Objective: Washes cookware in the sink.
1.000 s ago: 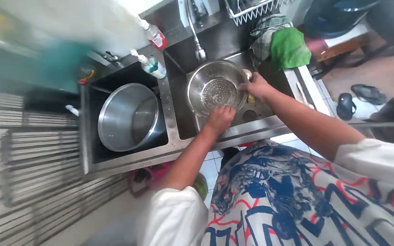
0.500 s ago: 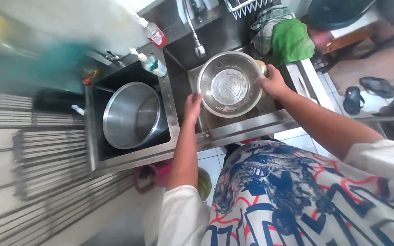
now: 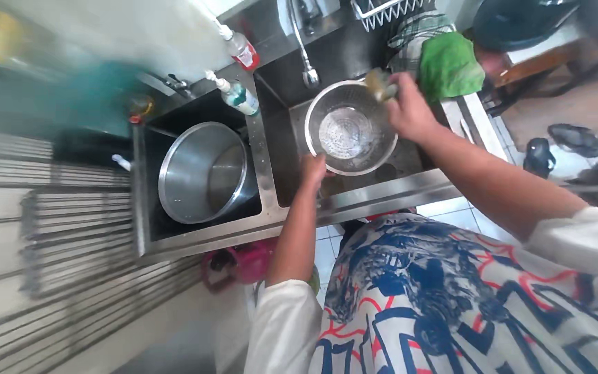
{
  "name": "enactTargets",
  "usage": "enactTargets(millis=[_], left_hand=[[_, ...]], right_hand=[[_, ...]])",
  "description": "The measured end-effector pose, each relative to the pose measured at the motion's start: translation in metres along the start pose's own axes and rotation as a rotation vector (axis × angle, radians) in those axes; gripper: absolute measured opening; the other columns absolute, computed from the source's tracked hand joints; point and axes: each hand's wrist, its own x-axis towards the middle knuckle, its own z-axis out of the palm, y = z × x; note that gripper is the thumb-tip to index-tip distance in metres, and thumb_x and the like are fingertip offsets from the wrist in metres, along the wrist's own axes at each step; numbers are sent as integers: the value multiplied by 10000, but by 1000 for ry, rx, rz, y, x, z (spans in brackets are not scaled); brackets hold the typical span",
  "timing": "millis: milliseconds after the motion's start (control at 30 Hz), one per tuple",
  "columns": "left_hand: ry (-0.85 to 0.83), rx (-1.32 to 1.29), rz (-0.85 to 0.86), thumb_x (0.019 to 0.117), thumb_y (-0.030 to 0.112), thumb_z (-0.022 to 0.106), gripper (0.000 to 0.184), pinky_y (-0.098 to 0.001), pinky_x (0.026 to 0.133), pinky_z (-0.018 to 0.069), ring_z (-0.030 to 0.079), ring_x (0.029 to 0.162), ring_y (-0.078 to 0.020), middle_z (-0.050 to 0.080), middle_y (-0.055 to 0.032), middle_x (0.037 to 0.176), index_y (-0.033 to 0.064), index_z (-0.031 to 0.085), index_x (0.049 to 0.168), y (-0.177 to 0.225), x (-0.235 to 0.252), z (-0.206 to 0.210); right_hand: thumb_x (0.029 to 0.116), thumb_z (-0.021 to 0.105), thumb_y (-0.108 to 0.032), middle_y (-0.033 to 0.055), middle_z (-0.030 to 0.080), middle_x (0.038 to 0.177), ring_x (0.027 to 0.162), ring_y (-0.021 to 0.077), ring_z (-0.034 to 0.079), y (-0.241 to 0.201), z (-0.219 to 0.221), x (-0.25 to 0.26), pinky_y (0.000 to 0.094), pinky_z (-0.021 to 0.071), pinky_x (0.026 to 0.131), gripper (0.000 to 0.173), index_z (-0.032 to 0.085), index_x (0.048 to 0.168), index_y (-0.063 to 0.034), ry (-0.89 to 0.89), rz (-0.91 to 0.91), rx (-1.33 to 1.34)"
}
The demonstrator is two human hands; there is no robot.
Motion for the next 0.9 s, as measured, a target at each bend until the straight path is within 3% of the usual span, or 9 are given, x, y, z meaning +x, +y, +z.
enactTargets(millis=[100,233,400,500,567,633,733,833,900], left_hand=[[-19,-35,-13,1087,198,486,341,-449,697,630,715,814,-299,647,-249,1105,-57,540,1306,-7,-1,16],[-39,133,53,1082,255,487,357,-436,736,637,740,795,-262,703,-211,1004,-55,609,1208,-10,-11,29],[60,271,218,1074,233,485,348,-492,783,589,712,812,-292,697,-198,891,-64,663,1048,-9,-14,20],[181,201,220,1087,215,473,343,-473,786,590,707,816,-280,690,-198,888,-74,651,1036,-8,-19,6],[205,205,229,1089,204,461,340,-481,779,589,706,813,-295,686,-208,895,-81,644,1067,-17,-20,8],[194,218,233,1088,221,458,352,-506,773,572,689,810,-319,669,-220,886,-82,636,1069,-24,-21,12],[159,184,206,1086,208,472,326,-473,745,601,712,762,-279,692,-196,867,-70,641,1068,-27,-28,16],[210,102,248,1081,176,492,296,-458,714,606,702,725,-259,682,-182,830,-72,647,1031,-36,-29,18],[304,50,296,1067,161,509,265,-454,688,551,641,697,-251,650,-165,797,-55,654,1017,-39,-26,19]], right_hand=[[974,608,-64,312,502,1411,1257,508,556,2,39,12,649,510,981,492,490,1452,-77,-206,101,-188],[878,721,-27,355,419,1483,1264,574,527,12,74,42,717,500,946,640,487,1471,-89,-234,217,-283],[913,666,-21,242,688,1254,1190,442,648,-19,109,30,646,496,1034,333,714,1242,-43,-354,-217,-205],[881,717,-15,199,724,1111,1113,399,680,3,120,23,593,530,995,182,757,1058,-32,-506,-602,-296],[849,741,-8,200,692,1151,1183,418,629,11,117,22,594,518,997,247,756,1090,-60,-610,-693,-455],[851,732,64,238,628,1312,1301,471,549,3,110,26,636,503,1000,345,730,1172,-62,-640,-666,-571],[856,672,121,282,611,1311,1238,503,576,-8,99,49,651,522,941,330,739,1134,-43,-405,-699,-606],[925,616,83,295,557,1347,1275,507,532,-27,80,66,636,510,932,310,704,1200,-29,-387,-572,-730],[933,621,61,334,519,1395,1295,531,516,-30,74,63,645,510,949,300,684,1220,-2,-397,-433,-778]])
